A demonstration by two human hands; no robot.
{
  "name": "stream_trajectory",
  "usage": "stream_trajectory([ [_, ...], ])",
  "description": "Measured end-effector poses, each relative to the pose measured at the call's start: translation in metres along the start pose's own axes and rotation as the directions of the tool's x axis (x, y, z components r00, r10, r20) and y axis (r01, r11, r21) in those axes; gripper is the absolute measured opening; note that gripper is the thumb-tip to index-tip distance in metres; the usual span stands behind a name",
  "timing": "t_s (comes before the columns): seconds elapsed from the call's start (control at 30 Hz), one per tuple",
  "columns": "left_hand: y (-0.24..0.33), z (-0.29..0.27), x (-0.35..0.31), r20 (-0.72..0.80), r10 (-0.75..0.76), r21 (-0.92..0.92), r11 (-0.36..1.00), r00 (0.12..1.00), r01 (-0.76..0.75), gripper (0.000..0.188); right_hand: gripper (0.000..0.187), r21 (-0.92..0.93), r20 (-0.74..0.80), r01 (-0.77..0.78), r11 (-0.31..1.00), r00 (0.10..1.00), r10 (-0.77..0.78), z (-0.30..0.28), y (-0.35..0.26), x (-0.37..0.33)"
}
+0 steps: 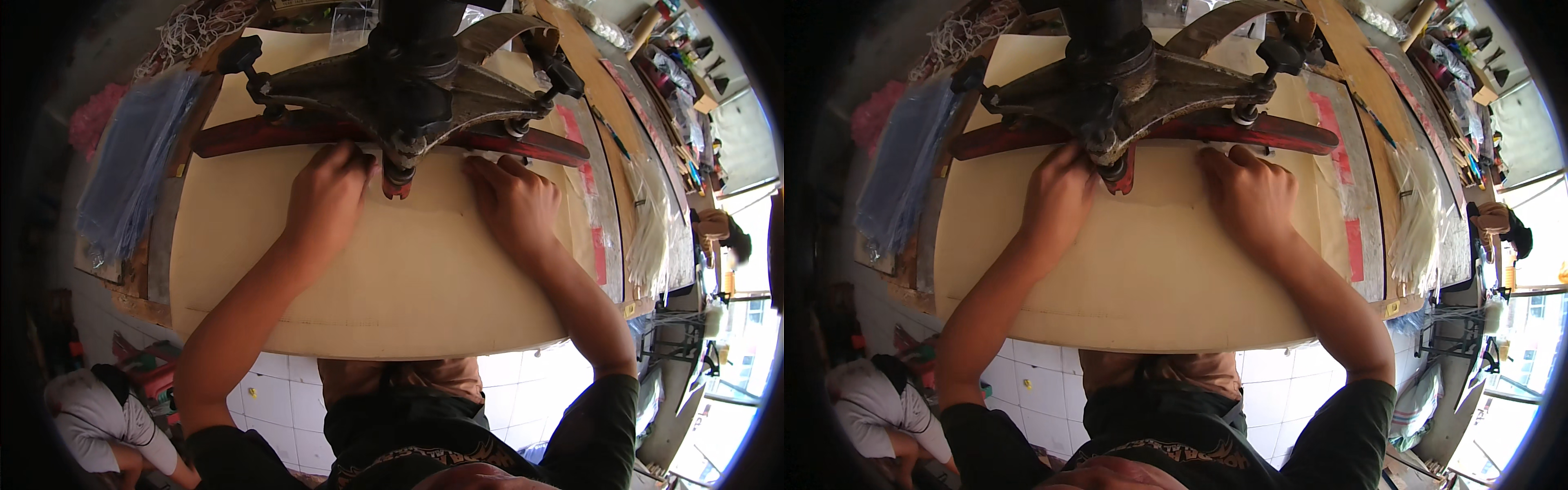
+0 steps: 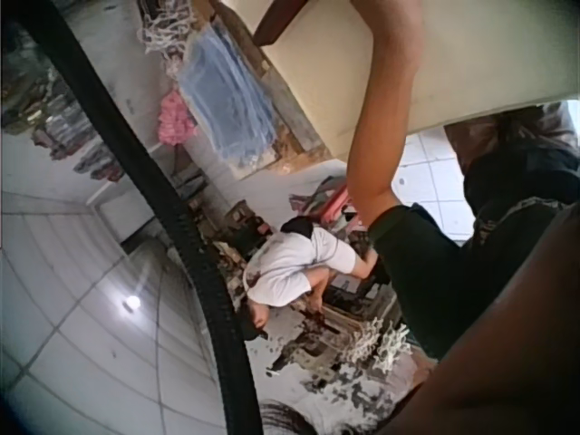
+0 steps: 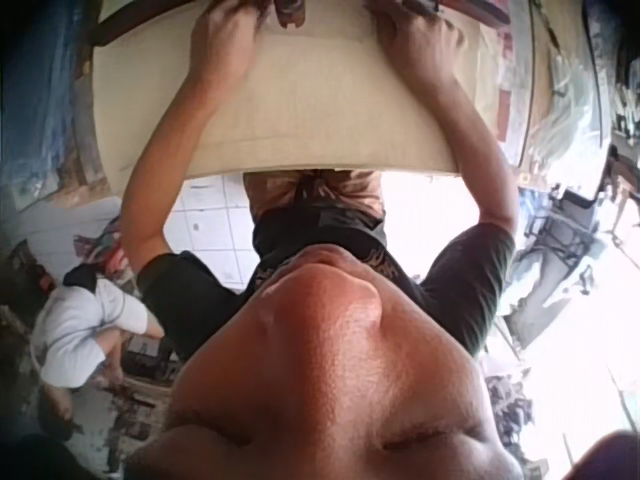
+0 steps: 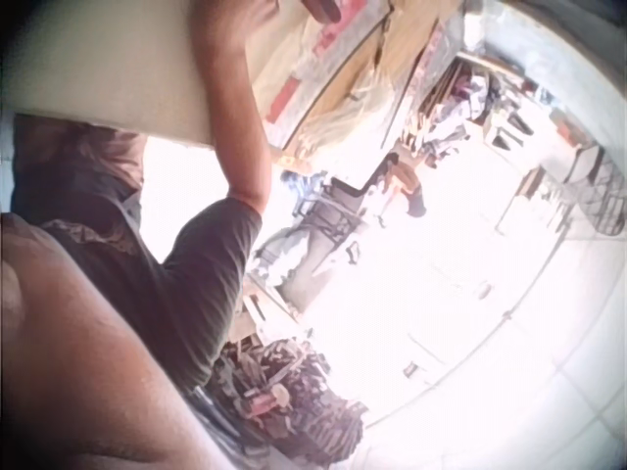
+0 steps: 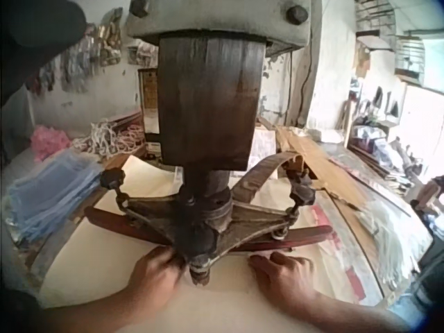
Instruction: The person aligns plastic sheets on a workspace and operates a manual heat-sealing machine by pulling the lever down to seal the plastic, then removes the sealed items.
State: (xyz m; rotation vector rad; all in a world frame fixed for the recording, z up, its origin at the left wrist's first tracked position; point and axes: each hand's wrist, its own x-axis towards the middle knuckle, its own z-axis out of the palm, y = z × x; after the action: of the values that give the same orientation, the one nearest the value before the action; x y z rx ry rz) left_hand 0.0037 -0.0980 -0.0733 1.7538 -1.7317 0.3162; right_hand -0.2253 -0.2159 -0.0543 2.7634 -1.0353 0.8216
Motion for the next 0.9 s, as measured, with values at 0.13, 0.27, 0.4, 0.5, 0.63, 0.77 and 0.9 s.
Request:
stream_trajectory([
  [0.13, 0.000, -0.007, -0.002, 0.061, 0.102, 0.119, 0.987, 0.993, -0.109, 0.013, 0.012, -0.091, 0.027, 0.014, 0.996, 1.000, -0.011, -0.008, -0.004, 0.001],
  [0.27, 0.001, -0.017, -0.004, 0.139, 0.141, 0.148, 0.976, 0.980, -0.162, 0.025, 0.013, -0.084, 0.028, 0.028, 0.996, 0.999, -0.026, -0.005, -0.001, 0.001],
  [0.4, 0.002, -0.028, -0.007, 0.200, 0.141, 0.130, 0.977, 0.970, -0.169, 0.033, 0.016, -0.089, 0.032, 0.048, 0.995, 0.998, -0.046, -0.005, -0.001, 0.004],
  [0.5, 0.006, -0.029, -0.010, 0.221, 0.149, 0.154, 0.971, 0.964, -0.185, 0.037, 0.019, -0.091, 0.046, 0.047, 0.995, 0.998, -0.043, -0.007, -0.002, 0.004],
  [0.63, 0.010, -0.027, -0.015, 0.230, 0.129, 0.156, 0.974, 0.965, -0.167, 0.040, 0.022, -0.075, 0.058, 0.042, 0.996, 0.998, -0.037, -0.007, -0.001, 0.003],
  [0.77, 0.013, -0.027, -0.019, 0.225, 0.099, 0.176, 0.974, 0.969, -0.140, 0.042, 0.011, -0.046, 0.089, 0.005, 0.999, 0.996, 0.000, -0.010, -0.004, 0.005],
  [0.9, 0.017, -0.029, -0.018, 0.221, 0.079, 0.199, 0.972, 0.972, -0.124, 0.044, 0.009, -0.029, 0.088, 0.007, 1.000, 0.996, -0.005, -0.010, -0.003, 0.005],
])
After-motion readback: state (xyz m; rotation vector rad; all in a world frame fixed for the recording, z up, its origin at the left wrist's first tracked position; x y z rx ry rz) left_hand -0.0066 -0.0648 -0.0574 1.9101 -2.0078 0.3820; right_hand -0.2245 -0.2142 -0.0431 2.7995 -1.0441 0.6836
